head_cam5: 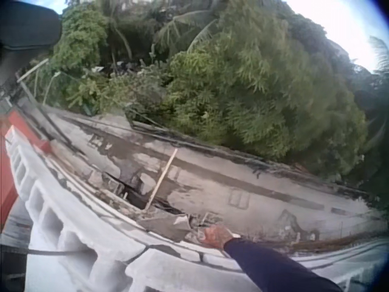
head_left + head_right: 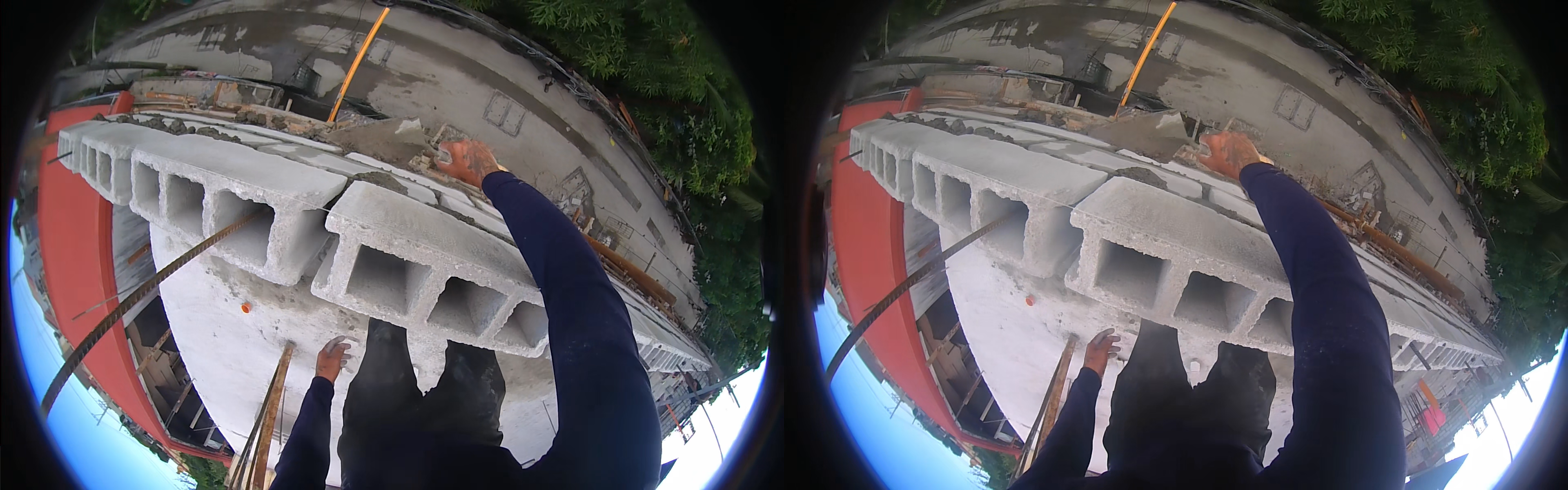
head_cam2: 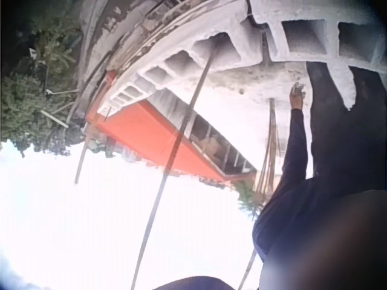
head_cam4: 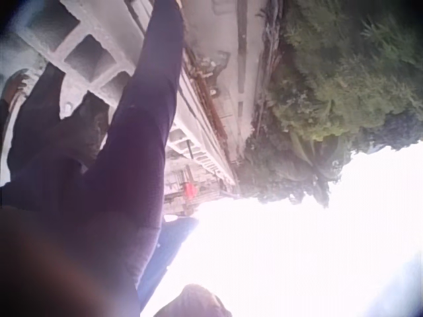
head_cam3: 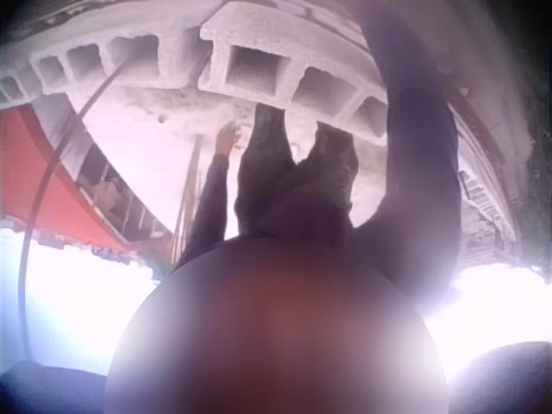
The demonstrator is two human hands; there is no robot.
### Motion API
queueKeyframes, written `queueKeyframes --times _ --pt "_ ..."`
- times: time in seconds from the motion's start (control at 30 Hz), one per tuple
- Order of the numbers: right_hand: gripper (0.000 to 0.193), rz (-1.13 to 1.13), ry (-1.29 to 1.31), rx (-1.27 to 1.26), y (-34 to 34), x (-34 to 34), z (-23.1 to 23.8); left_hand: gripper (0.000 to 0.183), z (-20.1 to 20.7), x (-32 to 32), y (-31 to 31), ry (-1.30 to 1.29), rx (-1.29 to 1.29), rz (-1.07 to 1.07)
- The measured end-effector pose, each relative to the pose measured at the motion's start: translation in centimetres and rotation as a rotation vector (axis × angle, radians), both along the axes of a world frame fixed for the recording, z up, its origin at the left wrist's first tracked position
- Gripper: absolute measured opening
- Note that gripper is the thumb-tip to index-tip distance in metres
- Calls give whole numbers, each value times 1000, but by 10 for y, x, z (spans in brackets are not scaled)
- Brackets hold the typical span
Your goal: The person places hollow concrete blocks onto a partially built wall, applies mortar with a trowel, and taps the blocks to align them. The person walks along the wall to reach different sections and continues laying blocks in sequence.
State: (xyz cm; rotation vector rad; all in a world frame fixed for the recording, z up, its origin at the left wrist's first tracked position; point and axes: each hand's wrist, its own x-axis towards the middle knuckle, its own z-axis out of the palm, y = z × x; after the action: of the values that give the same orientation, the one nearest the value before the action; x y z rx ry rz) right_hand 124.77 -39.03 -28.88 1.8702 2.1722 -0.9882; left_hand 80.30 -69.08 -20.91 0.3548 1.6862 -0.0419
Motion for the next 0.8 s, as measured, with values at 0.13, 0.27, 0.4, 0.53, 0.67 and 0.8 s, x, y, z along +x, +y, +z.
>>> queueKeyframes --times 0.13,0.27,0.4,0.53,0.67,0.8 --pt "40 156 129 12 -6 -1 -24 38 4 -5 -27 95 -52 -9" --pt "34 147 118 69 -51 41 -13 38 11 10 -49 127 -116 -132" --pt "33 104 151 53 -109 101 15 38 14 34 -51 94 -78 -192" --pt "32 76 60 23 -158 137 52 40 16 58 -35 54 -15 -232" --pt "34 52 -53 -79 -179 178 112 37 20 73 -11 -4 66 -258" --pt "42 40 -193 -120 -201 214 211 36 22 70 16 -44 122 -299"
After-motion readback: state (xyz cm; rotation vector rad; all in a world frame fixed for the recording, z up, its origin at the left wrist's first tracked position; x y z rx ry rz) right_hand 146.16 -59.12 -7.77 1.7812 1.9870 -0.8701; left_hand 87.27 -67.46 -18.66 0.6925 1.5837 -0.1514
